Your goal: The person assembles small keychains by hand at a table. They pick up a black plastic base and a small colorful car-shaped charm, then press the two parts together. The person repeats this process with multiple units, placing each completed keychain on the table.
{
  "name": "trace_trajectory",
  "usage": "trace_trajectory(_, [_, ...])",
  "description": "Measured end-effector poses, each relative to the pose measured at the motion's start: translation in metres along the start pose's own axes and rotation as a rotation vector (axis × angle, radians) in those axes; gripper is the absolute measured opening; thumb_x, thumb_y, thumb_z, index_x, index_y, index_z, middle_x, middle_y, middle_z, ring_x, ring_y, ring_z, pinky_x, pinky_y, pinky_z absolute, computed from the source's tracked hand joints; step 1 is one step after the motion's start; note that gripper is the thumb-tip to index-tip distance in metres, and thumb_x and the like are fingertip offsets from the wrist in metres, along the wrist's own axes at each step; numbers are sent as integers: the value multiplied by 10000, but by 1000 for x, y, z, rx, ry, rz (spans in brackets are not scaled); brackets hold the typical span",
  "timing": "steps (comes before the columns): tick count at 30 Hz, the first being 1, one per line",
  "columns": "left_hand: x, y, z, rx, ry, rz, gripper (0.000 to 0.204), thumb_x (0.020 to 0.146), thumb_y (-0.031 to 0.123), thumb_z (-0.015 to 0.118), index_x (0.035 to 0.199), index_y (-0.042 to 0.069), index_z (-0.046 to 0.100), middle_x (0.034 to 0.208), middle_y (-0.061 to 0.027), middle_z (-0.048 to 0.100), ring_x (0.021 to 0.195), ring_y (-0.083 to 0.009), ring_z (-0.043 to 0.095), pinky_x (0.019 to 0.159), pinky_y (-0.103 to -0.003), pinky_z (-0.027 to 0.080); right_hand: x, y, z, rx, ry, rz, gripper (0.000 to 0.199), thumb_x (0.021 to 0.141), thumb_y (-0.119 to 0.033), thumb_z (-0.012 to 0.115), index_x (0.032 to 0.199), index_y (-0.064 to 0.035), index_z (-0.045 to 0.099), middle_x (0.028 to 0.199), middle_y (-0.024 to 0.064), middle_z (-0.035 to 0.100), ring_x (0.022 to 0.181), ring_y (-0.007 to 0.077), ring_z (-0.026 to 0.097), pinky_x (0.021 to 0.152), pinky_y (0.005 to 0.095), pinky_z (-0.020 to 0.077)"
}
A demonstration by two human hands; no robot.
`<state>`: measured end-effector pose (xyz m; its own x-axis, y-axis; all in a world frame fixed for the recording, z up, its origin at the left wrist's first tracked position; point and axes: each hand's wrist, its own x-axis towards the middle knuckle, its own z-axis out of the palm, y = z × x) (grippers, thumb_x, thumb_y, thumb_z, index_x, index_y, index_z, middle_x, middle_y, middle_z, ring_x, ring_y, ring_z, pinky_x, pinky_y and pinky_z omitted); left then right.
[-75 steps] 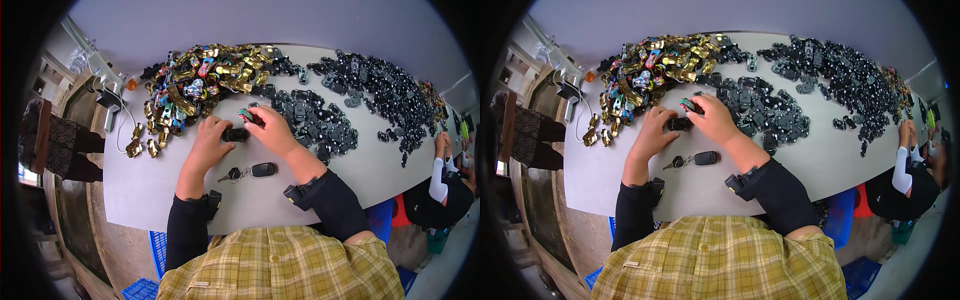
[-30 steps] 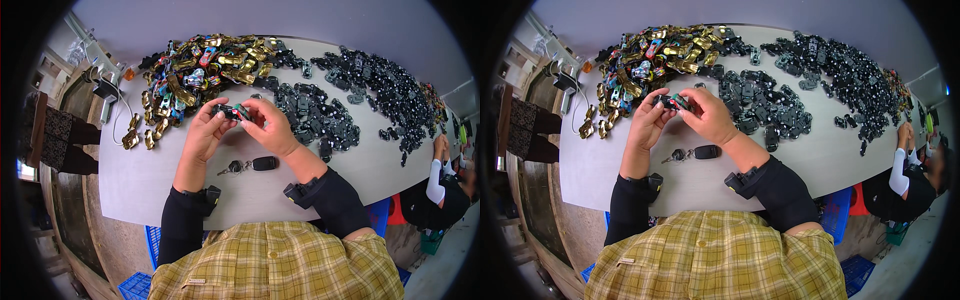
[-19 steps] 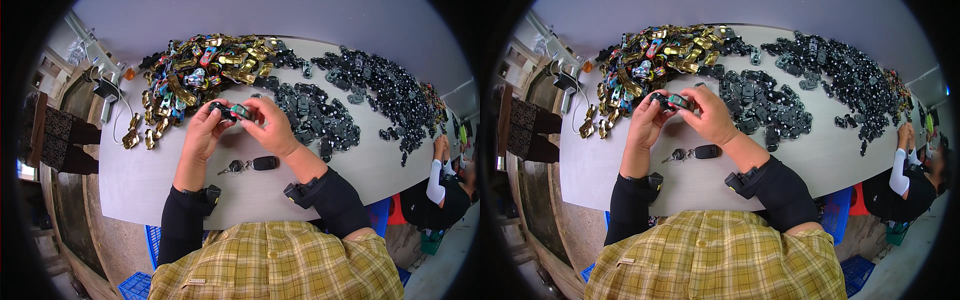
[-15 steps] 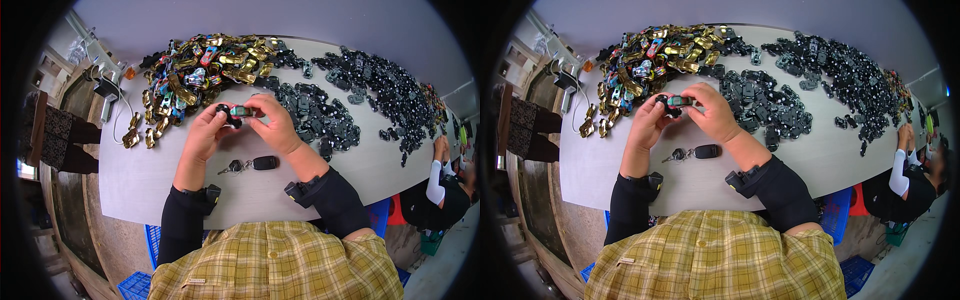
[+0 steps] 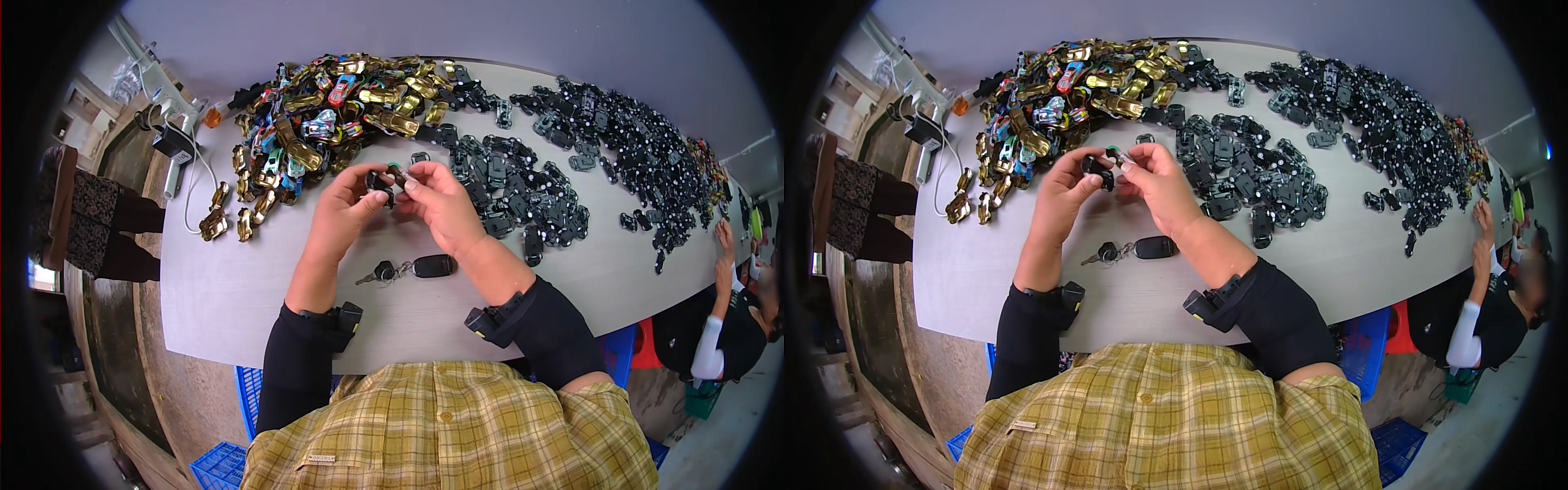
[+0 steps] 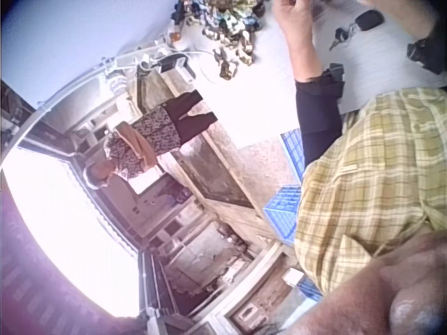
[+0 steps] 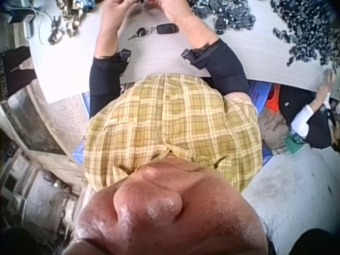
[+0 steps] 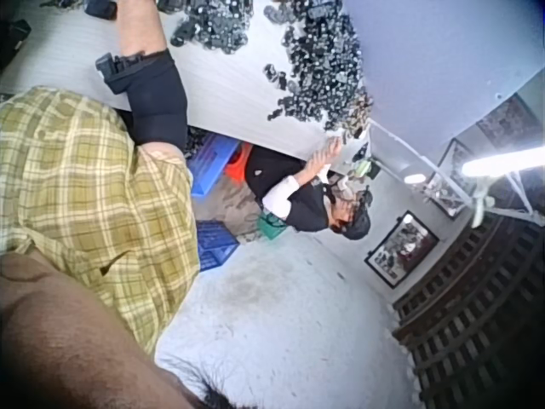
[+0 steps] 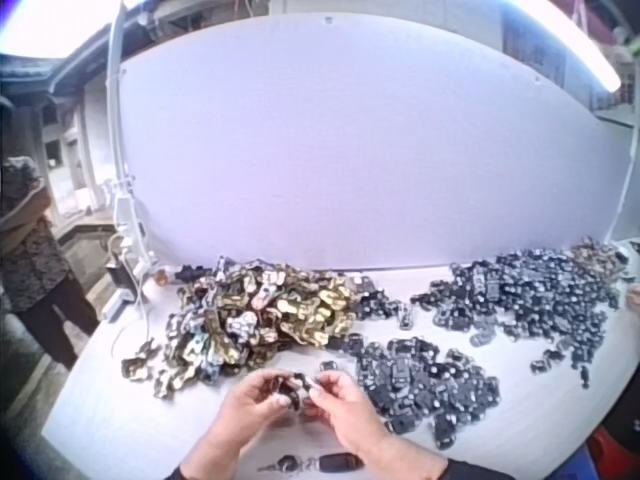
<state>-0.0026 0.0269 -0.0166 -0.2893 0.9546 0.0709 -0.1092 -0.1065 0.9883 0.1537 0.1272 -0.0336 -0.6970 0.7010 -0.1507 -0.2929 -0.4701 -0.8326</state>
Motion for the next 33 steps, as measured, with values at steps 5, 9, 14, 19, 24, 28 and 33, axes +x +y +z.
trace_trajectory(5, [1, -2, -1, -110, 97, -82, 333, 928, 68, 667, 1253, 45, 597, 1060, -28, 665, 913, -97, 612, 830, -257, 527, -2, -1, 2, -347, -69, -224, 322, 912, -37, 644, 1187, -43, 475, 1037, 34, 555, 929, 101, 561, 811, 260, 483])
trace_trajectory(9, [0, -3, -1, -145, 120, -98, 326, 932, 102, 673, 1247, 53, 603, 1043, -20, 668, 912, -96, 612, 829, -262, 529, -7, 1, 7, -501, -113, -306, 395, 872, -39, 696, 1187, -47, 458, 1028, 10, 526, 909, 75, 518, 824, 244, 459])
trace_trajectory(14, [1, -4, -2, -155, 102, -105, 327, 932, 98, 670, 1247, 51, 599, 1050, -31, 665, 932, -113, 627, 842, -276, 539, -9, -3, 8, -475, -124, -248, 390, 893, -74, 693, 1204, -49, 460, 1051, 16, 526, 917, 78, 522, 829, 244, 462])
trace_trajectory(19, [1, -4, -3, -128, 97, -101, 340, 932, 79, 661, 1262, 45, 586, 1040, -40, 659, 931, -128, 643, 853, -293, 553, -7, 2, 7, -412, -157, -236, 369, 911, -76, 677, 1217, -42, 474, 1083, 26, 542, 935, 87, 546, 839, 248, 481])
trace_trajectory(24, [0, -3, -2, -157, 101, -110, 347, 926, 82, 670, 1261, 32, 597, 1040, -37, 657, 938, -121, 629, 862, -294, 544, -10, 1, 11, -572, -133, -295, 363, 895, -28, 676, 1214, -35, 501, 1116, 46, 563, 982, 115, 580, 859, 275, 508])
trace_trajectory(28, [1, -5, -2, -132, 82, -79, 379, 915, 78, 682, 1280, 24, 601, 1065, -38, 662, 946, -123, 626, 864, -295, 539, -13, -2, 15, -732, -94, -452, 382, 864, 12, 667, 1213, -25, 514, 1077, 51, 593, 964, 130, 604, 854, 285, 517])
trace_trajectory(33, [0, -5, -1, -184, 101, -93, 411, 899, 76, 704, 1294, 18, 605, 1096, -45, 670, 943, -122, 629, 851, -291, 540, -15, -12, 18, -737, -42, -584, 400, 848, 29, 635, 1235, -15, 545, 1039, 55, 625, 939, 139, 632, 853, 286, 523])
